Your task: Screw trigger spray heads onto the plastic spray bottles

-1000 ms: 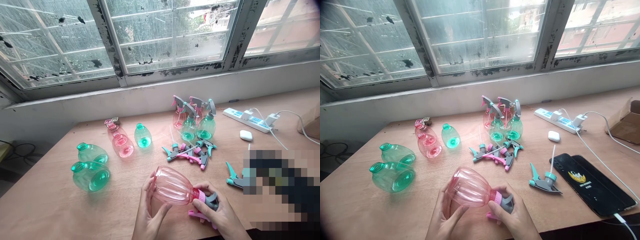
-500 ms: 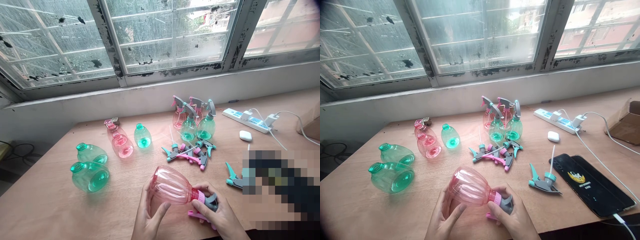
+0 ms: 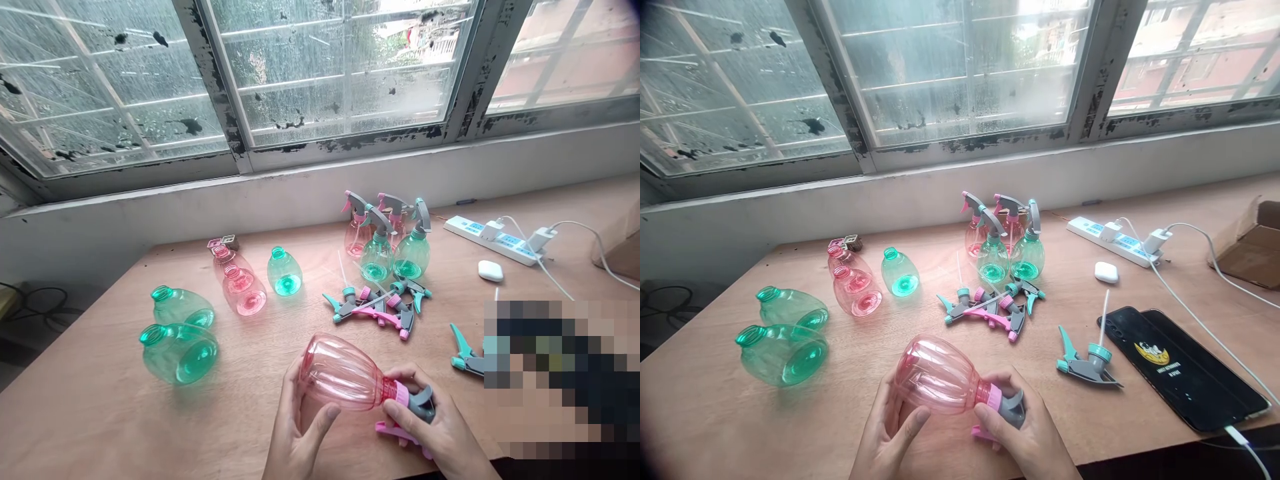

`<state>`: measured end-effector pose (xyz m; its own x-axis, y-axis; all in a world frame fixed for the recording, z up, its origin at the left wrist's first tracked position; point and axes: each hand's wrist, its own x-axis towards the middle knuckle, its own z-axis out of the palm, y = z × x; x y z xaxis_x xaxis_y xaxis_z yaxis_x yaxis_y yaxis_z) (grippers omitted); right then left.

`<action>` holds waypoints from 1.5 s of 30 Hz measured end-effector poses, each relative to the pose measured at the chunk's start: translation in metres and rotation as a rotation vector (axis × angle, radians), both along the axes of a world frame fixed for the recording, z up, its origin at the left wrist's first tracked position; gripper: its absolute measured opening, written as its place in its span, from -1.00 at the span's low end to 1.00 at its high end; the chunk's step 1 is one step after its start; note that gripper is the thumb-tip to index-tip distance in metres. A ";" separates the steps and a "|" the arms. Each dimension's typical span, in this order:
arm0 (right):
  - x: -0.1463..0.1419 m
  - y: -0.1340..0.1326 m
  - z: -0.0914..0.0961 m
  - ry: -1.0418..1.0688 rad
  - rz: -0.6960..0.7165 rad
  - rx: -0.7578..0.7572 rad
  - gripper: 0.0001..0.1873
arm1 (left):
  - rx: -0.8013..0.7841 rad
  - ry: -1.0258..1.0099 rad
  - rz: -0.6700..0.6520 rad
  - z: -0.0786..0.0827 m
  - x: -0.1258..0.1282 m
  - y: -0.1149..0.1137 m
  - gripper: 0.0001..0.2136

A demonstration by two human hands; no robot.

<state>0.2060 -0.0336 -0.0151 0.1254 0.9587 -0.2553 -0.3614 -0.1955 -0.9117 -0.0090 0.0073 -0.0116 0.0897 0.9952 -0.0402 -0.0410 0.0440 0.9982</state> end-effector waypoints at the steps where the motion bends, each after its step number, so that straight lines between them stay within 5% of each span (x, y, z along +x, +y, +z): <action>1: 0.000 0.000 0.000 0.001 -0.002 0.003 -0.43 | -0.004 0.004 -0.008 0.000 -0.001 0.001 -0.36; 16: 0.001 0.000 -0.002 0.007 0.005 0.006 -0.47 | -0.007 -0.042 0.058 0.004 0.006 -0.004 -0.36; 24: -0.001 0.001 -0.001 -0.001 -0.027 -0.005 -0.45 | -0.020 0.000 -0.040 -0.001 -0.001 0.003 -0.33; 32: -0.001 0.001 -0.002 0.000 -0.023 0.004 -0.47 | 0.009 -0.002 0.049 0.009 0.010 -0.004 -0.34; 39: -0.001 0.001 -0.002 -0.011 -0.024 0.002 -0.44 | -0.017 -0.001 -0.051 0.003 0.000 0.003 -0.36; 45: -0.002 0.002 -0.002 0.002 -0.038 0.005 -0.44 | 0.008 -0.003 -0.012 0.004 0.004 -0.001 -0.38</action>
